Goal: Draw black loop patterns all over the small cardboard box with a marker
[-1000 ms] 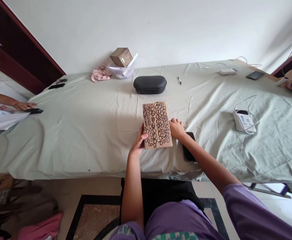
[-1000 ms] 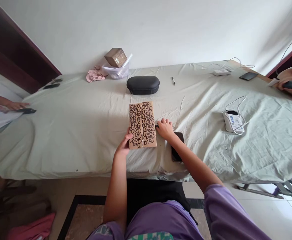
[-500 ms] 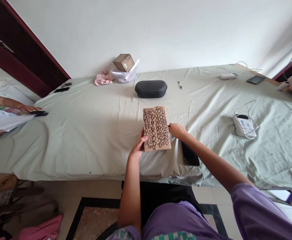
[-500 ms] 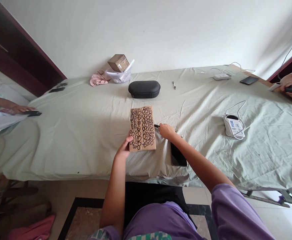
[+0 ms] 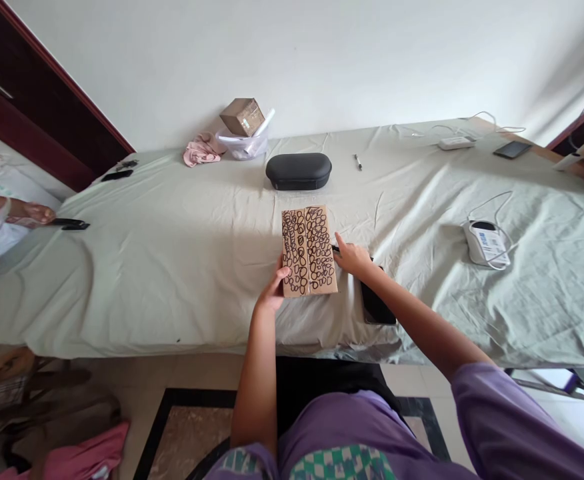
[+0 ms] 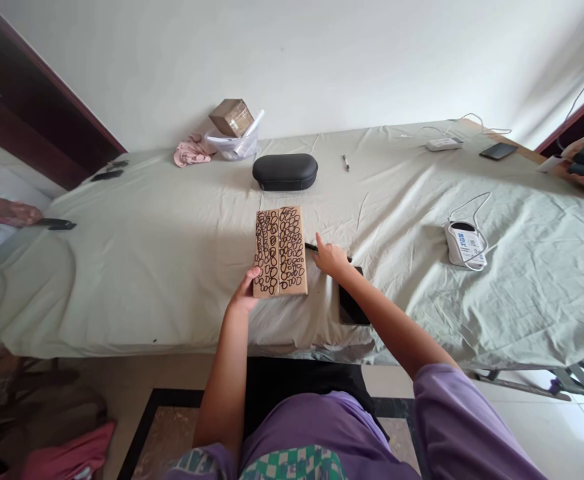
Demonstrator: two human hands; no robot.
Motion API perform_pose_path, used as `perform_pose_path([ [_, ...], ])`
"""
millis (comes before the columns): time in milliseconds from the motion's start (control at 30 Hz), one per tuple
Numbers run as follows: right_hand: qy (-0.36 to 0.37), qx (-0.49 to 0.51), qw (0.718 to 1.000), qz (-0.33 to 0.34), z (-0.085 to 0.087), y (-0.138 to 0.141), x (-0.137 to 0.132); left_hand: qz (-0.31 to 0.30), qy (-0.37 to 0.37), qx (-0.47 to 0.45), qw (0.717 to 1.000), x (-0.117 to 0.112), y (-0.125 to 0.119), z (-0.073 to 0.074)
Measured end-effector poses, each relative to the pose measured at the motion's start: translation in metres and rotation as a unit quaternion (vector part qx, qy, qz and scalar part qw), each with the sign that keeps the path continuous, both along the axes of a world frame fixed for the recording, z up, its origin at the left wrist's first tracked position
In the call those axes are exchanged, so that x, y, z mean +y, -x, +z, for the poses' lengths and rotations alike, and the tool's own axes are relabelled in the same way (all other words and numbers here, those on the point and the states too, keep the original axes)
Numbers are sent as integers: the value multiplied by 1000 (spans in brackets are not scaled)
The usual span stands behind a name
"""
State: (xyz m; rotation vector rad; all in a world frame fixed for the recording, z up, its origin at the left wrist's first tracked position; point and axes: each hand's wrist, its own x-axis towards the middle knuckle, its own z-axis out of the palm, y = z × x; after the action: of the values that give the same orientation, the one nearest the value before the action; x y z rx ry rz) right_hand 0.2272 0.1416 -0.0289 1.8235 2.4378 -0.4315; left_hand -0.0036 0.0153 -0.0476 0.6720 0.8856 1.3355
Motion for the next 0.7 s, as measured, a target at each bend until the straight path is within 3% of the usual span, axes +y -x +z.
perform_pose_path([
  [133, 1, 24, 998, 52, 14, -12, -8, 2, -1, -5, 1000, -1, 0, -3],
  [300, 107, 213, 970, 45, 37, -44, -1, 5, -9, 1, 1000, -3, -2, -1],
  [367, 131, 342, 930, 26, 52, -54, 1, 3, -17, 1, 1000, -5, -4, -1],
  [467, 136, 554, 821, 23, 76, -54, -7, 7, -24, -4, 1000, -7, -6, 0],
  [533, 84, 649, 756, 33, 89, -42, -18, 13, -32, -4, 999, -9, -7, 0],
  [600, -9, 692, 721, 29, 95, -21, -31, 20, -47, 1, 999, -10, -9, 1],
  [700, -108, 706, 699, 39, 96, 16, -46, 32, -57, 6, 998, -11, -12, 3],
])
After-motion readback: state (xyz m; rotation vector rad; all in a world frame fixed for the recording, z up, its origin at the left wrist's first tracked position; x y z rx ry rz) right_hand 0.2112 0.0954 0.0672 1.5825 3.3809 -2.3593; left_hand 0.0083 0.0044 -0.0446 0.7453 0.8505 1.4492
